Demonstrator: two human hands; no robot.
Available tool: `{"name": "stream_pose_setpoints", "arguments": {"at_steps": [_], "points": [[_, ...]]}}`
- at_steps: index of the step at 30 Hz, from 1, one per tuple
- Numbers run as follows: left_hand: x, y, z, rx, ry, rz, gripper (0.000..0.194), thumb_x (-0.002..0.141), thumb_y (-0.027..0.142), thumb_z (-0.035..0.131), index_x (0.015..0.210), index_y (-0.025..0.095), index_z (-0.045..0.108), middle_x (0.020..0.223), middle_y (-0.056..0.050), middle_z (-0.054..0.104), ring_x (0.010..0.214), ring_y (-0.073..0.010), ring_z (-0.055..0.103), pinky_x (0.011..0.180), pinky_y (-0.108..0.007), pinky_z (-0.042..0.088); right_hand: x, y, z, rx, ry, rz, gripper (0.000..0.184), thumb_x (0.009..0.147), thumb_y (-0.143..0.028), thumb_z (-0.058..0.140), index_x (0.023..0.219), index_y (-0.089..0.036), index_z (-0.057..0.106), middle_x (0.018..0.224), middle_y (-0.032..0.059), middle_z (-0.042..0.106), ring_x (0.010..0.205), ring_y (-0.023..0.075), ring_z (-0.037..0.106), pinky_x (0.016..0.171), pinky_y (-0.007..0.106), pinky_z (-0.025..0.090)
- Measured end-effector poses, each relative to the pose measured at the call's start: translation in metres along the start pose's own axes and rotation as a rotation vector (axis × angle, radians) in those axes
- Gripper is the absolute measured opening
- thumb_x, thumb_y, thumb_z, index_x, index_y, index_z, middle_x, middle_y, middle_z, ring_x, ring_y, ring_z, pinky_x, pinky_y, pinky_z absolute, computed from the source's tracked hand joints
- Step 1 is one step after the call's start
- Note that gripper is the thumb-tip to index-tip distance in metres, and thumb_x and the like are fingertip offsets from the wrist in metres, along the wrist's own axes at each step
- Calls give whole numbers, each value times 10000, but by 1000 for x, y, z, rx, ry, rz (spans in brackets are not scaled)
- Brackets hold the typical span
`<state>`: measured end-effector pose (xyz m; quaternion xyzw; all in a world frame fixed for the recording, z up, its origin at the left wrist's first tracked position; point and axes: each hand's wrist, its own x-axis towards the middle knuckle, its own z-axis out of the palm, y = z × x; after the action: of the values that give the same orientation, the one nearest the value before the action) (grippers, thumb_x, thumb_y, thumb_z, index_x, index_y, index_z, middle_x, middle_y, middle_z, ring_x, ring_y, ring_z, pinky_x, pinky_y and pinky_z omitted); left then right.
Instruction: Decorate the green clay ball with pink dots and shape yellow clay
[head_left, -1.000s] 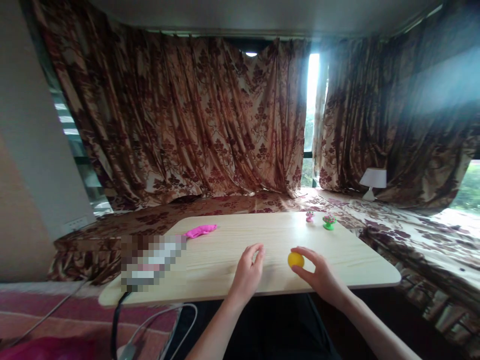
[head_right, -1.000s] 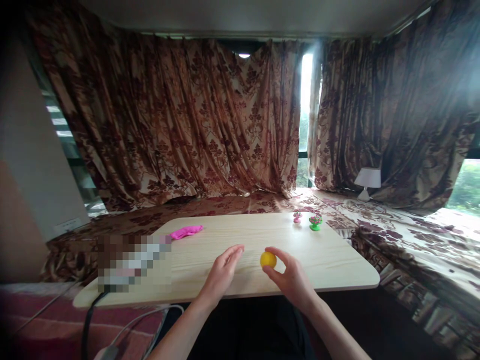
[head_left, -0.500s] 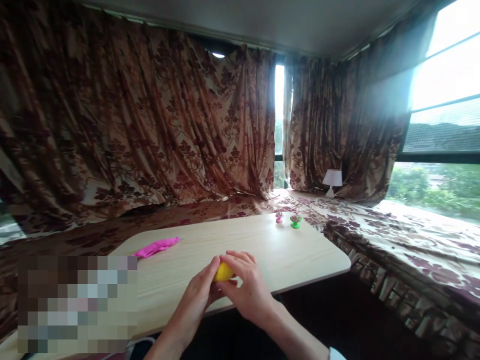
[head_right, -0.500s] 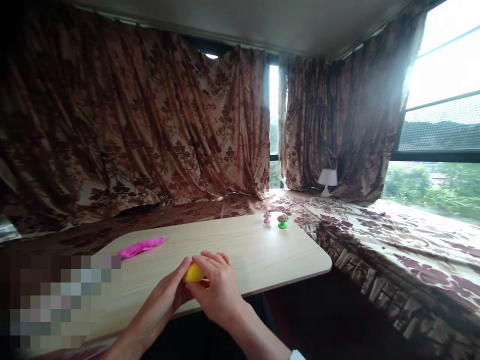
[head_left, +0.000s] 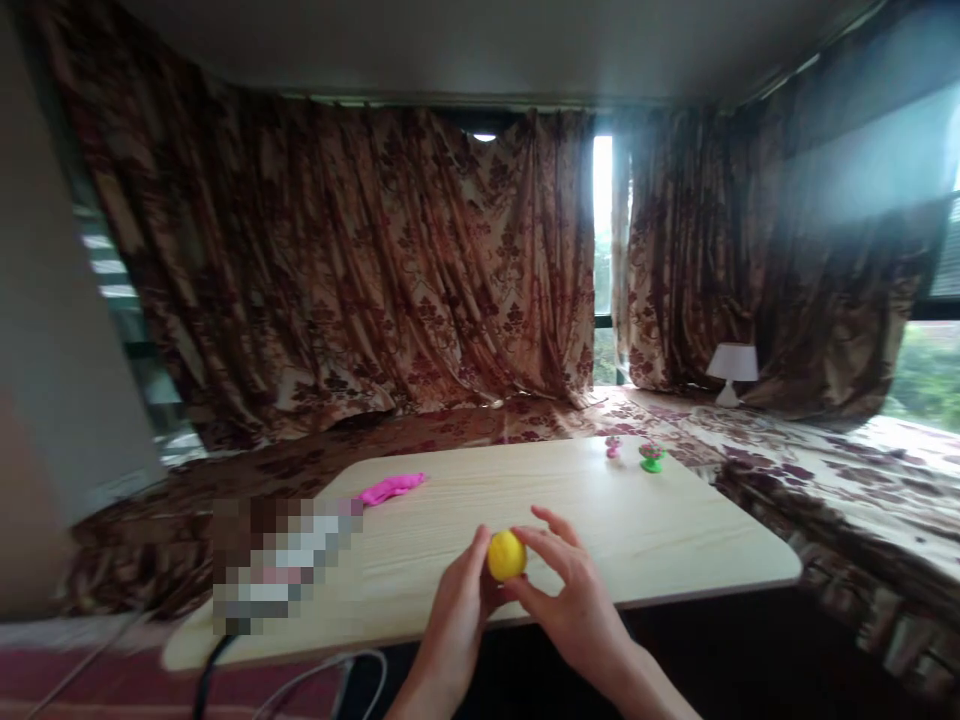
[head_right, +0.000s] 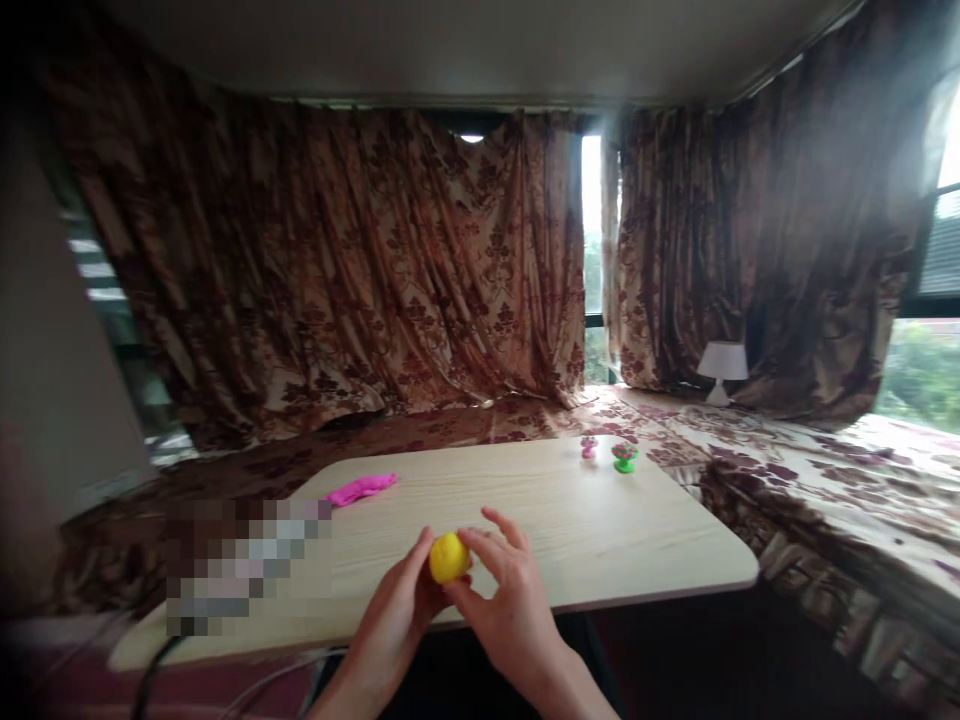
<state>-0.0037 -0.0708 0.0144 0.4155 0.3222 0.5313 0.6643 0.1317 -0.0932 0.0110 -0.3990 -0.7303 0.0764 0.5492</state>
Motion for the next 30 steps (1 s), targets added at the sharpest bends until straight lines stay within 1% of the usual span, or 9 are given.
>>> {"name": "stream_pose_setpoints", "arguments": {"at_steps": [6,12,16,18,20,22,23,27,30], "points": [[-14,5,4,-117,-70,-72,444,783,511,512,912,106,641,770,-89,671,692,-167,622,607,-249,469,-5,-5,4,6,-82,13,505,741,-215,619,1228,-261,493,1234,51,524,1264,252,306,988,449,377],[-24,10,13,-122,-187,4,322,798,414,547,885,118,638,827,-81,669,694,-134,608,608,-209,444,-3,-9,-2,3,-74,-26,439,776,-249,594,1208,-279,517,1198,51,549,1273,257,294,992,460,375],[-23,8,16,-227,-202,-128,378,805,473,505,922,134,627,783,-79,674,692,-160,625,625,-246,466,-3,-10,-1,36,-131,41,546,770,-218,581,1290,-278,425,1287,60,479,1279,247,298,993,448,380],[-23,10,17,-171,-183,-141,428,798,510,489,938,128,624,791,-86,675,702,-172,634,636,-259,470,-3,-10,0,30,-122,42,522,765,-208,578,1268,-273,455,1251,66,511,1272,252,310,978,445,396],[-22,12,17,-72,-101,-47,420,774,497,534,962,131,621,828,-81,676,718,-170,637,634,-246,465,-5,-10,-1,-1,-107,10,483,753,-211,592,1224,-274,504,1191,60,556,1266,259,315,987,455,383],[-20,14,14,-45,-47,22,403,752,453,585,995,133,612,849,-77,675,711,-165,638,619,-236,463,-5,-10,-4,-7,-110,-8,506,740,-244,615,1231,-275,497,1216,58,541,1270,267,311,1008,472,351],[-18,15,12,-81,-52,4,402,754,434,591,1012,127,606,848,-81,675,701,-162,637,622,-239,467,-3,-10,-6,13,-117,10,527,751,-270,608,1259,-278,465,1262,58,506,1274,265,308,1015,475,338],[-12,15,5,-354,-166,-161,346,809,352,530,1034,97,591,915,-110,670,810,-186,636,775,-311,478,17,-8,-11,90,-108,144,488,892,-355,390,1363,-292,282,1405,40,337,1294,208,283,1047,456,280],[-12,19,7,-366,-282,-149,344,831,335,475,1079,120,576,1043,-111,637,985,-231,587,879,-367,436,35,-17,-4,-65,-56,94,471,911,-363,329,1369,-261,282,1429,41,289,1324,214,201,1074,482,185]]}}
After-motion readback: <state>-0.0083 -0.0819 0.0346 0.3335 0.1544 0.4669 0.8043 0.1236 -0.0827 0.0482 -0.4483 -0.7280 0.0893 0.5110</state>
